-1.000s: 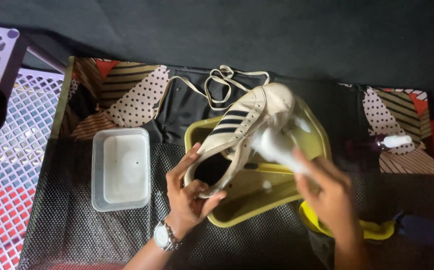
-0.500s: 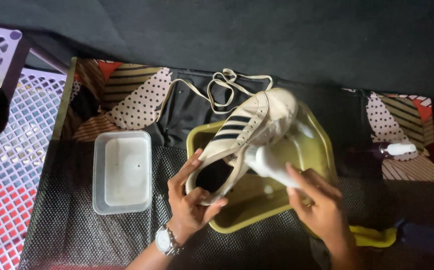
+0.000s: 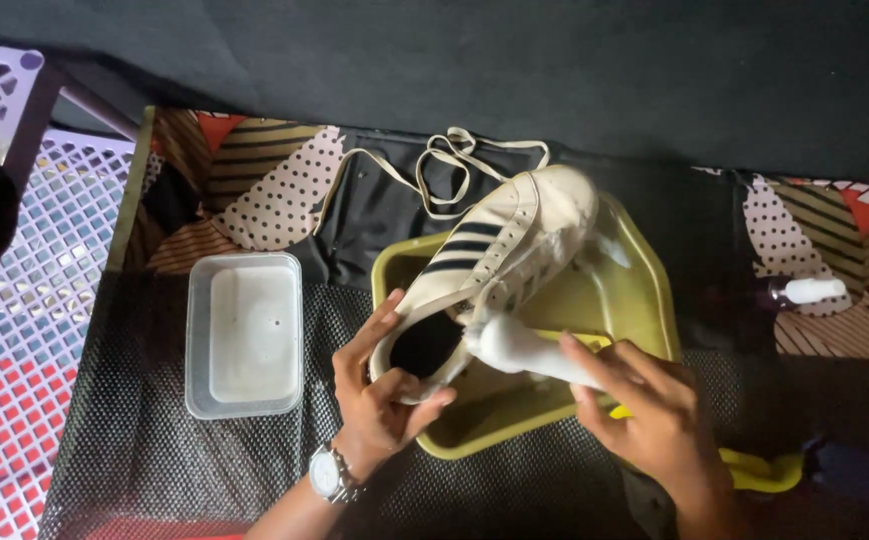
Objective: The person scrubs a white sneaker with a white brush while holding it over a yellow basin. They repeatedly dip the brush into a small container of liquid and apply it to the shoe's upper and sole, rotating the shoe to clean different sides.
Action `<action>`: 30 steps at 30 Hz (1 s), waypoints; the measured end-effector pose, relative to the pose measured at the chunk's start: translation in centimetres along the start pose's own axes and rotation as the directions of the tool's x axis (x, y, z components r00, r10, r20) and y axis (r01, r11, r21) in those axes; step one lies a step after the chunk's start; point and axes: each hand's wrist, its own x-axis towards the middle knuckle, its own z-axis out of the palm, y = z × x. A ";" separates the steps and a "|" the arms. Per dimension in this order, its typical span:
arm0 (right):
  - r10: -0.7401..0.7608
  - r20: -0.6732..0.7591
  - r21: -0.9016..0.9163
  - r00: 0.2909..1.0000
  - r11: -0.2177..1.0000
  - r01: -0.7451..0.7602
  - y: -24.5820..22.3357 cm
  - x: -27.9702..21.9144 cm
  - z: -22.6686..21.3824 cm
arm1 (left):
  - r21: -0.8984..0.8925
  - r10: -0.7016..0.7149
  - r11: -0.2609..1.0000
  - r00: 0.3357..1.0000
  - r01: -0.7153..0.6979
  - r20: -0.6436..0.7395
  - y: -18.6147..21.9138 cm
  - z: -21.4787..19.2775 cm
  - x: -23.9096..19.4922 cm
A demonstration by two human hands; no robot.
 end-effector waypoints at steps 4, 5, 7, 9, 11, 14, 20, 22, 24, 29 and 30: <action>0.170 -0.062 -0.023 0.984 0.985 -0.171 4.2 -0.6 0.8 | 0.030 0.043 0.999 0.999 -0.044 0.021 -0.4 0.3 -0.8; 0.151 -0.063 -0.046 0.986 0.987 -0.154 4.0 -0.3 0.8 | 0.040 0.041 0.998 0.999 -0.043 0.026 -0.2 0.1 -0.5; 0.123 -0.070 -0.065 0.990 0.990 -0.128 3.1 0.2 0.4 | 0.057 0.048 0.997 0.999 -0.049 0.026 -0.3 0.1 0.0; 0.013 0.005 0.038 1.000 0.999 -0.013 1.4 0.3 -0.3 | 0.038 0.054 0.998 0.998 -0.055 0.012 -0.5 0.2 -0.2; 0.106 0.001 -0.115 0.994 0.988 -0.105 3.3 1.2 -0.9 | 0.076 0.076 0.994 0.997 -0.077 0.025 -0.4 0.1 -0.3; 0.130 -0.009 -0.166 0.991 0.978 -0.129 3.0 0.5 -0.6 | 0.079 0.105 0.991 0.994 -0.108 0.036 -0.2 -0.1 -0.2; 0.184 0.018 -0.176 0.983 0.968 -0.178 4.3 0.2 -1.0 | 0.093 0.161 0.981 0.984 -0.169 0.081 0.0 -0.2 0.3; 0.232 0.005 -0.216 0.973 0.950 -0.226 4.2 0.3 -1.0 | 0.103 0.180 0.977 0.979 -0.189 0.096 -0.1 0.0 0.5; -0.036 0.001 0.104 0.999 0.994 0.036 4.0 0.0 0.0 | 0.116 0.171 0.977 0.981 -0.181 0.097 -0.5 -0.1 0.1; 0.102 0.008 -0.061 0.995 0.993 -0.101 4.1 0.5 -1.1 | 0.102 0.157 0.980 0.981 -0.168 0.112 -0.1 -0.1 0.2; -0.006 0.009 0.105 1.000 0.994 0.005 4.4 0.1 -0.6 | 0.115 0.140 0.982 0.984 -0.152 0.114 -0.1 -0.1 0.3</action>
